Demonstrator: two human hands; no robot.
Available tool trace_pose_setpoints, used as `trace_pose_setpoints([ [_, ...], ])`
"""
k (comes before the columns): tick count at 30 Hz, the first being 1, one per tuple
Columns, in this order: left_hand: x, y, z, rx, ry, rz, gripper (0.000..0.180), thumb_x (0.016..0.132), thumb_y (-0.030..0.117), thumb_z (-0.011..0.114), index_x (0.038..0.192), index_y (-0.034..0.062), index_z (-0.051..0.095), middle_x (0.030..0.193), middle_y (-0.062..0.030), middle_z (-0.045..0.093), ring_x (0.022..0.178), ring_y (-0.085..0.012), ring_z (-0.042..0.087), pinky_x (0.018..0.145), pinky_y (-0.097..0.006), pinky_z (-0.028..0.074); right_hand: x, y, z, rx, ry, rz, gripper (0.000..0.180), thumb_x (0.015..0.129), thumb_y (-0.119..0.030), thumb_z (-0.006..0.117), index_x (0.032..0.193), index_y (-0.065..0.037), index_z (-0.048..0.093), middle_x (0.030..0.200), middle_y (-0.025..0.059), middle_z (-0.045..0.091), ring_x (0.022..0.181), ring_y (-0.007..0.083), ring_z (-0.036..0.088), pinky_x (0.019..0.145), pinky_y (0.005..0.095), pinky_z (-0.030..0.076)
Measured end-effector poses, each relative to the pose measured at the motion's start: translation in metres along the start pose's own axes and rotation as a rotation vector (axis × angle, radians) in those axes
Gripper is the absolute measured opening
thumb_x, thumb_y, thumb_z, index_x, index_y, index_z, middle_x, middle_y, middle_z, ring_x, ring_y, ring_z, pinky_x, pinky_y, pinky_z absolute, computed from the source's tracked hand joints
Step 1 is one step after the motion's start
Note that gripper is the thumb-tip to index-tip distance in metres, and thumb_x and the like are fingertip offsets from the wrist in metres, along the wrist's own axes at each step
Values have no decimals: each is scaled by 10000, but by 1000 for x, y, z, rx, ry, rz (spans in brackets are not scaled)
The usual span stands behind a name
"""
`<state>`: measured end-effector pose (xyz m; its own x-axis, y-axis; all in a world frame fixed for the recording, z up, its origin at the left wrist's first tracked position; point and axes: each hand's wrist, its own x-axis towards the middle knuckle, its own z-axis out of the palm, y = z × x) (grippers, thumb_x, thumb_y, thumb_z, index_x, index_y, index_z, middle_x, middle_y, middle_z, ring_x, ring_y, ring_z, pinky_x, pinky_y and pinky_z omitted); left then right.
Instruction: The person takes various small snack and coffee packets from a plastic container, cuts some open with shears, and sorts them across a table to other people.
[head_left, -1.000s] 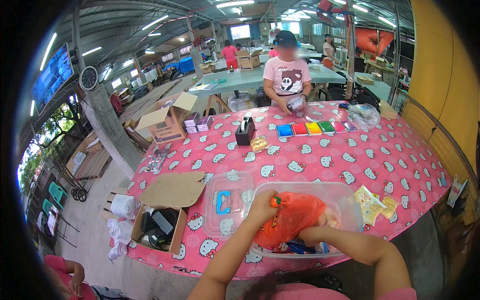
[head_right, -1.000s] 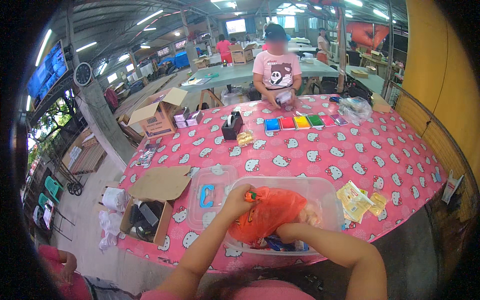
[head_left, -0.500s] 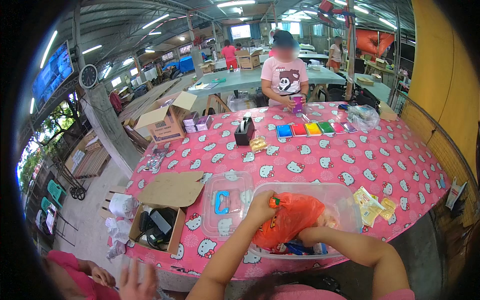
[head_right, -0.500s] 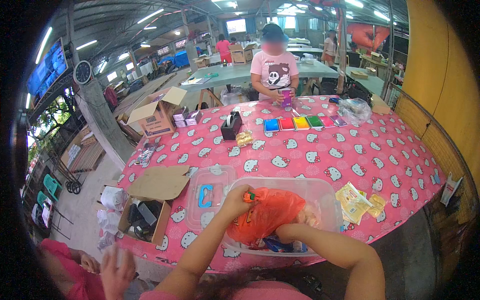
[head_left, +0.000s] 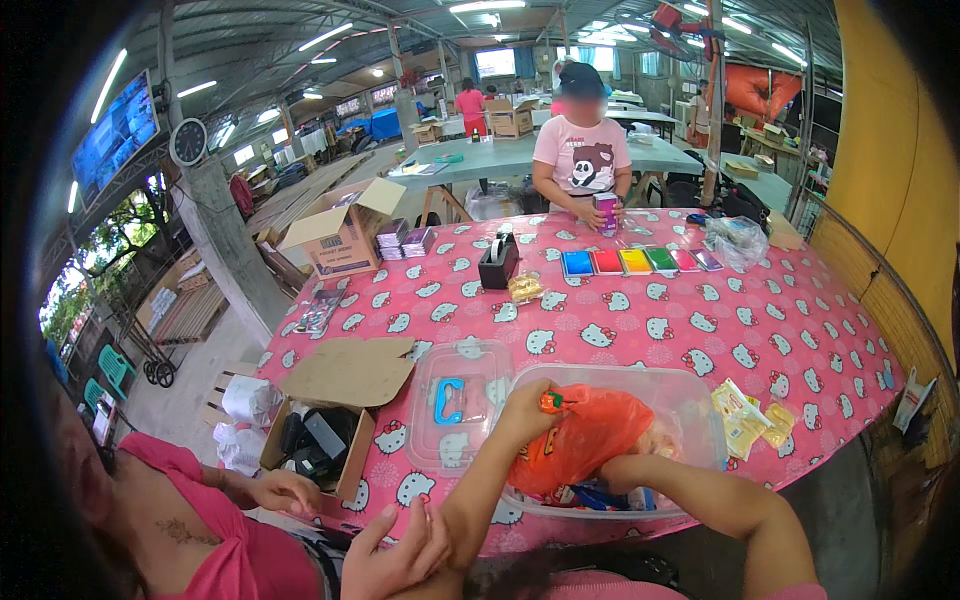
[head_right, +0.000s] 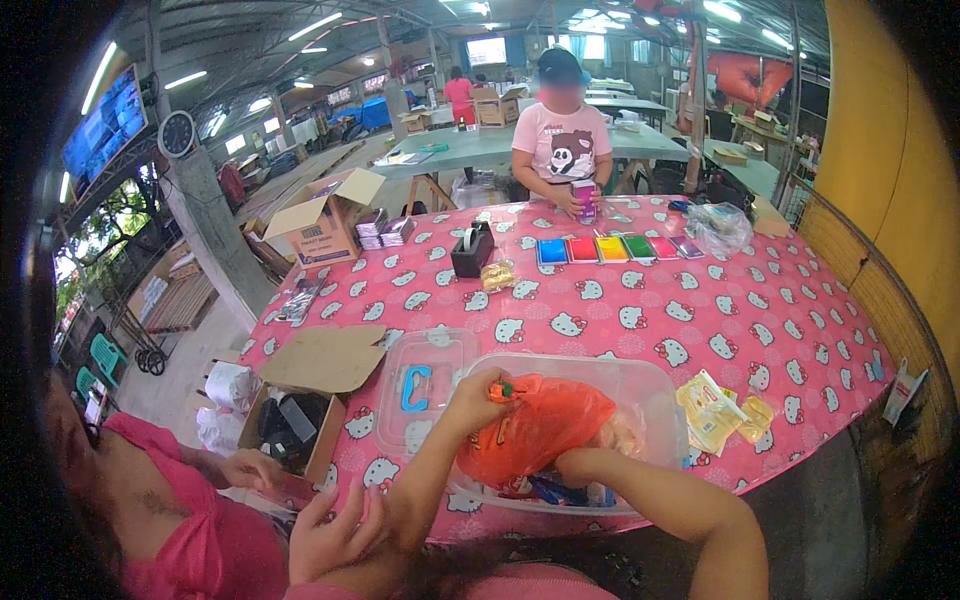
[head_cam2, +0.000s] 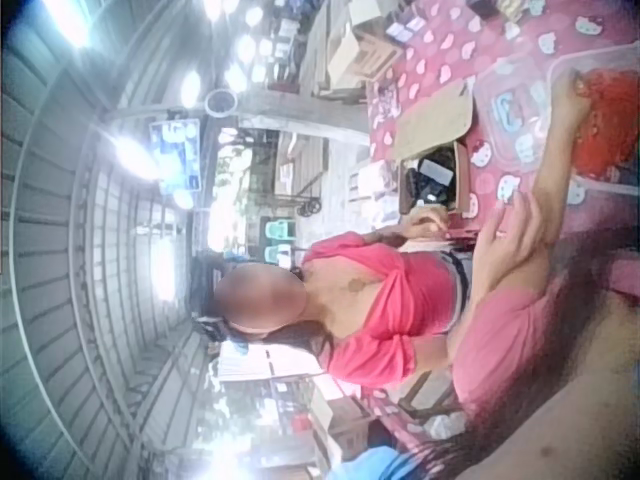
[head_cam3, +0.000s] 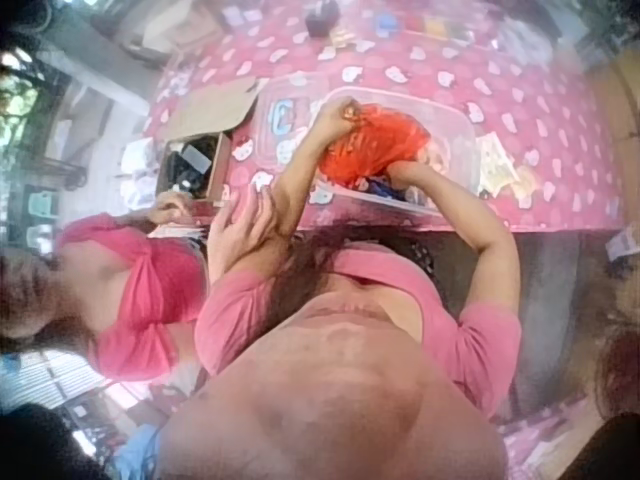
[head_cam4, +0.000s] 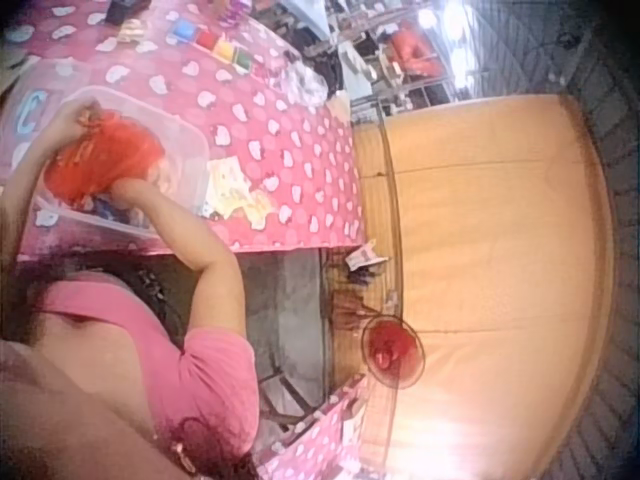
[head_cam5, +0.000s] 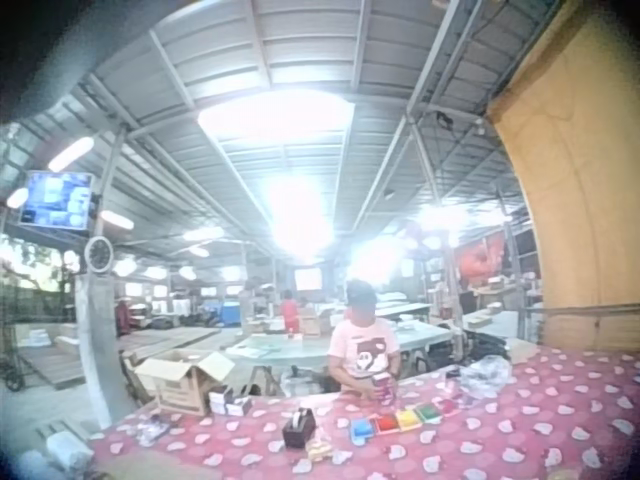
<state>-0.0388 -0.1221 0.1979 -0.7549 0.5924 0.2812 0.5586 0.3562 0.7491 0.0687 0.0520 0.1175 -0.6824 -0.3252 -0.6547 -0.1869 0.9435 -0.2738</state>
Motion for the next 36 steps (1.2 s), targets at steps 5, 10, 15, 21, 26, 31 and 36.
trace_pose_setpoints([
  [5,0,-4,2,19,11,21,368,622,186,743,899,38,552,791,-154,581,771,-313,572,680,-352,453,-4,2,-7,-30,37,33,537,699,-65,506,1215,-212,518,1083,80,598,962,252,573,849,354,432],
  [10,2,-2,4,54,-79,-35,343,694,265,680,916,42,545,870,-134,577,793,-291,551,710,-366,449,-6,15,-5,69,100,189,489,686,-89,563,1144,-260,578,1002,67,630,882,248,596,794,358,452],
  [15,-21,25,-56,1181,90,788,287,791,300,550,981,86,528,988,-87,541,871,-245,498,781,-358,412,-44,5,-21,101,359,184,283,710,-122,586,989,-103,630,916,129,632,869,264,605,748,377,469],
  [21,-28,33,-71,1138,11,769,263,804,260,539,995,81,524,1010,-76,534,900,-225,491,782,-341,411,-82,15,-41,103,455,241,287,698,-84,584,983,-45,569,894,165,604,879,309,581,764,391,460],
  [26,-30,27,-79,876,123,599,253,809,234,538,1002,71,522,1024,-71,530,920,-213,490,778,-336,417,-114,43,-31,219,904,210,298,703,-155,617,971,-36,566,1031,181,559,954,356,529,816,413,430],
  [31,-12,-37,-36,-430,481,-134,243,815,207,538,1010,62,520,1039,-66,527,941,-202,489,775,-331,422,-127,51,-22,-185,1433,461,361,700,-240,634,981,-21,575,1065,193,492,1027,359,471,844,437,410],
  [36,-26,-64,-26,-926,586,-314,235,821,180,537,1017,53,518,1054,-61,523,961,-191,489,772,-325,428,-123,60,-16,244,1107,422,419,682,-304,662,974,-12,587,1107,194,468,1027,354,475,842,425,416],
])
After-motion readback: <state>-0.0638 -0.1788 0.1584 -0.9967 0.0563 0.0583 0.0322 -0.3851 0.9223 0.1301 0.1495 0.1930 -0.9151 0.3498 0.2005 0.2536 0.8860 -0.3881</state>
